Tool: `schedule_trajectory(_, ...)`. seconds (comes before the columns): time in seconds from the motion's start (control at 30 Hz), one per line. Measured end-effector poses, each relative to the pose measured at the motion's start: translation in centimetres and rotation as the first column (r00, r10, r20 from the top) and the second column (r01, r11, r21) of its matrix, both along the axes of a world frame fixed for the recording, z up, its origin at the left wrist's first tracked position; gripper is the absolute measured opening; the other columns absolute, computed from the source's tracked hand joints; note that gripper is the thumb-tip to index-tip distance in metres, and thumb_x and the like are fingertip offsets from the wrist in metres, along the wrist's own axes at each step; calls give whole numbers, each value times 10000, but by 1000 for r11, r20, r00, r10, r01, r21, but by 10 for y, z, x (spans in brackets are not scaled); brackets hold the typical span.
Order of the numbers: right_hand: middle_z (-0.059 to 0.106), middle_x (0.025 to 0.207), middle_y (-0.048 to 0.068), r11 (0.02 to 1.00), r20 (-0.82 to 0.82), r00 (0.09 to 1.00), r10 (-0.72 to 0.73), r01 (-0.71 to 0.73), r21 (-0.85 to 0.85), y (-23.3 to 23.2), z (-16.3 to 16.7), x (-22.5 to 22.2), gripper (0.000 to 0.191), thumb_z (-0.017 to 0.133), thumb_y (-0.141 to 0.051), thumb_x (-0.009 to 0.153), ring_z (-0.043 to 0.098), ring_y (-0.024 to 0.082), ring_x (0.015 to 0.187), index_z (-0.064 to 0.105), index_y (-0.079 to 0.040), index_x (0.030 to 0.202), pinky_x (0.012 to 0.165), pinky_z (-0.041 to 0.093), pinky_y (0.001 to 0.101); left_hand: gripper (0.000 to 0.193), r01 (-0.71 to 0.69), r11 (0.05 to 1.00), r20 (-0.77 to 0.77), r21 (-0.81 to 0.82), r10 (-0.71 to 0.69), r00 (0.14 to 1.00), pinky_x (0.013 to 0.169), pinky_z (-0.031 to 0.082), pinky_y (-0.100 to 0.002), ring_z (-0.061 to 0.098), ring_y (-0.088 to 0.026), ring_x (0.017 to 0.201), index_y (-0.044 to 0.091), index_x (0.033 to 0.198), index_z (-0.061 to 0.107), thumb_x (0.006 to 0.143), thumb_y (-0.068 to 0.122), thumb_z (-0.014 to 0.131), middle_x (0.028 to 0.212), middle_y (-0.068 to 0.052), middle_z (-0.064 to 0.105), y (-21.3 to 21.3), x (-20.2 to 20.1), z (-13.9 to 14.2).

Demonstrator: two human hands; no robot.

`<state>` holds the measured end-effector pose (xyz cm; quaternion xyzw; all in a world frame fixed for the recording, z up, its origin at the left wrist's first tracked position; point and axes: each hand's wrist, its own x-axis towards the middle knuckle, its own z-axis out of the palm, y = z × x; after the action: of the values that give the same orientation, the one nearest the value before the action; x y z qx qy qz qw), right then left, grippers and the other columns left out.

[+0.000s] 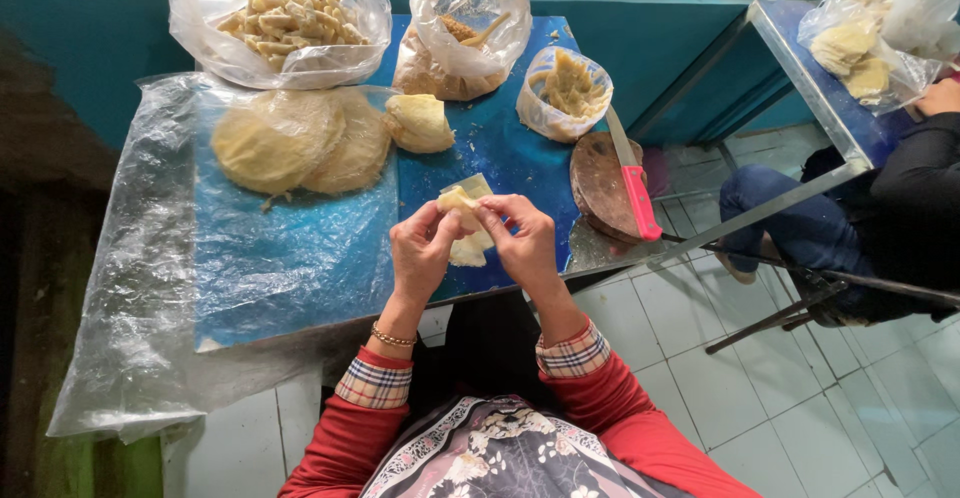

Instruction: The person sits at a work table and folds thin dough pieces by hand, pressing each folded piece and placing it onto a growing stack of folded pastries on the blue work surface. They repeatedly take new dough pieces from a pile and from a plastic bag, fold them one at a time, and add them to the stack.

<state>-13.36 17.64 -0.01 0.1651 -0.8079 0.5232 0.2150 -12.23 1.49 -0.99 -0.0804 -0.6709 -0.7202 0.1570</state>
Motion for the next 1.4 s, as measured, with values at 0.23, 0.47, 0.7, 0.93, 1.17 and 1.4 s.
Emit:
schedule_trajectory(0.23,757,950,39,572,379,818,433,75,-817,30,-38,-29,135,721,-134,961,700,103,787,732,-57,1071,686,563,264,172,-11,938,-13,346,17,1000,714,588,-246,705,-87,771,-22,1059,720,1022,90,596,902,-40,750,-3,-7,-13)
schedule_trajectory(0.47,757,965,43,663,380,878,292,100,-742,41,-33,-12,150,716,-117,979,694,104,805,738,-40,1106,689,552,267,160,-93,854,8,512,103,995,760,622,-277,693,-87,847,7,1059,710,1039,113,591,979,-17,711,-6,-12,-26)
schedule_trajectory(0.7,728,1008,97,932,-293,954,-59,158,325,-9,-1,41,100,708,-98,965,698,262,909,707,-50,1053,792,560,350,145,-135,829,7,543,156,988,751,618,-284,682,-92,840,12,1111,696,1042,120,629,977,-29,718,-6,-14,-26)
schedule_trajectory(0.93,687,953,75,784,-350,937,27,197,588,-45,10,71,167,746,-107,891,647,270,836,688,-67,1043,676,495,395,119,-117,823,-22,556,156,988,762,629,-292,694,-95,856,19,1091,690,1045,111,629,986,-23,713,-8,-15,-28)
schedule_trajectory(1.17,661,940,55,782,-388,922,16,230,579,-46,4,72,217,727,-48,880,639,248,838,683,-66,1092,704,508,377,118,-126,822,-5,555,155,988,746,622,-286,690,-91,850,18,1097,689,1042,106,634,978,-22,716,-8,-15,-28)
schedule_trajectory(1.4,635,891,73,759,-355,935,-11,239,606,-45,5,72,193,744,-76,882,628,268,795,685,-59,1065,678,506,385,135,-125,826,-1,550,151,989,747,612,-281,682,-86,856,9,1122,695,1046,98,629,994,-24,720,-7,-16,-31)
